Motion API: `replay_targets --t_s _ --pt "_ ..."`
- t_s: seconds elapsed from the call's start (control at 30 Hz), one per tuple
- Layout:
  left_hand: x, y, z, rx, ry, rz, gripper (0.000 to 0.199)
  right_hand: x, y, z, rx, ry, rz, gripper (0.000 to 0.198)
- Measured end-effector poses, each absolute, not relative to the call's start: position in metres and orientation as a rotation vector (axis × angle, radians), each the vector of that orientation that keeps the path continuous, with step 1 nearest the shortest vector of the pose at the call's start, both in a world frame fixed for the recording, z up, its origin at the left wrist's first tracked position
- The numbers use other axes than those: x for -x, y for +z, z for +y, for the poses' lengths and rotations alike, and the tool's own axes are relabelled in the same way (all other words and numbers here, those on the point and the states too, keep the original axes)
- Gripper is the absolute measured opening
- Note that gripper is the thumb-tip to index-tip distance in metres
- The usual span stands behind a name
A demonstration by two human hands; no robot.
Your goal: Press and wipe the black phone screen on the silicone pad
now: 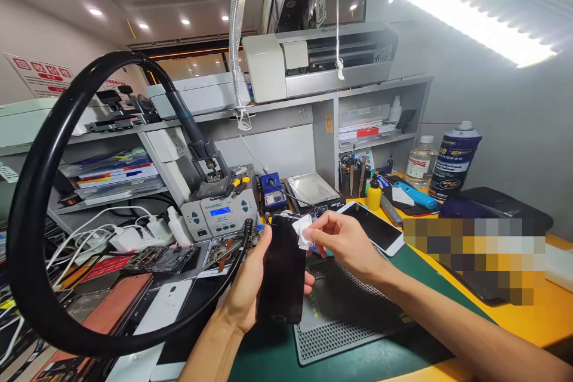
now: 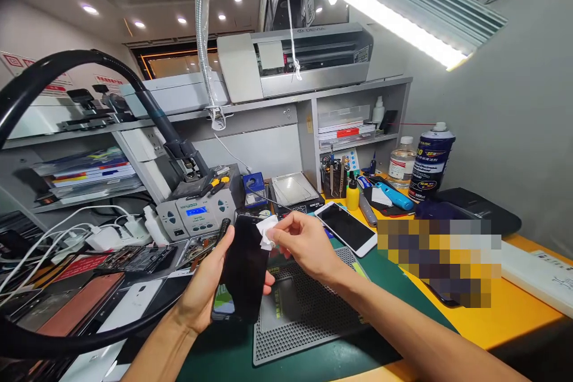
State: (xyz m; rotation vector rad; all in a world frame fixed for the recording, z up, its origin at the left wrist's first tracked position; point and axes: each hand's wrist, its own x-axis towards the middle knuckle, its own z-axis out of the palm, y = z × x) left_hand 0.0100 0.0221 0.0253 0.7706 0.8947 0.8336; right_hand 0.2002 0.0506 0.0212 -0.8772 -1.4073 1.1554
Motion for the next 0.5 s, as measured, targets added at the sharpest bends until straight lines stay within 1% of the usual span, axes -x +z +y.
replay_targets --t_s 0.03,0.1,0.17,0.23,0.33,0.43,0.5 --pt "-0.011 0.026 0.022 -0.785 0.782 0.884 0.078 -0.203 0.022 0.054 0.876 1.139 -1.385 0.039" --pt "-0.013 0.027 0.022 -0.79 0.767 0.838 0.08 -0.209 0.024 0.06 0.881 1.095 -1.324 0.037" --pt "-0.014 0.027 0.022 -0.765 0.821 0.801 0.073 -0.214 0.024 0.066 0.896 1.054 -1.265 0.036" --pt "-0.015 0.027 0.023 -0.731 0.919 0.781 0.061 -0.218 0.025 0.069 0.903 1.064 -1.227 0.037" --pt "-0.015 0.027 0.026 -0.657 1.058 0.798 0.047 -0.216 0.025 0.065 0.864 1.233 -1.197 0.037" --pt "-0.016 0.027 0.029 -0.61 1.132 0.787 0.04 -0.205 0.023 0.054 0.797 1.468 -1.226 0.036" --pt "-0.019 0.025 0.03 -0.63 1.153 0.728 0.037 -0.194 0.02 0.043 0.754 1.561 -1.299 0.034"
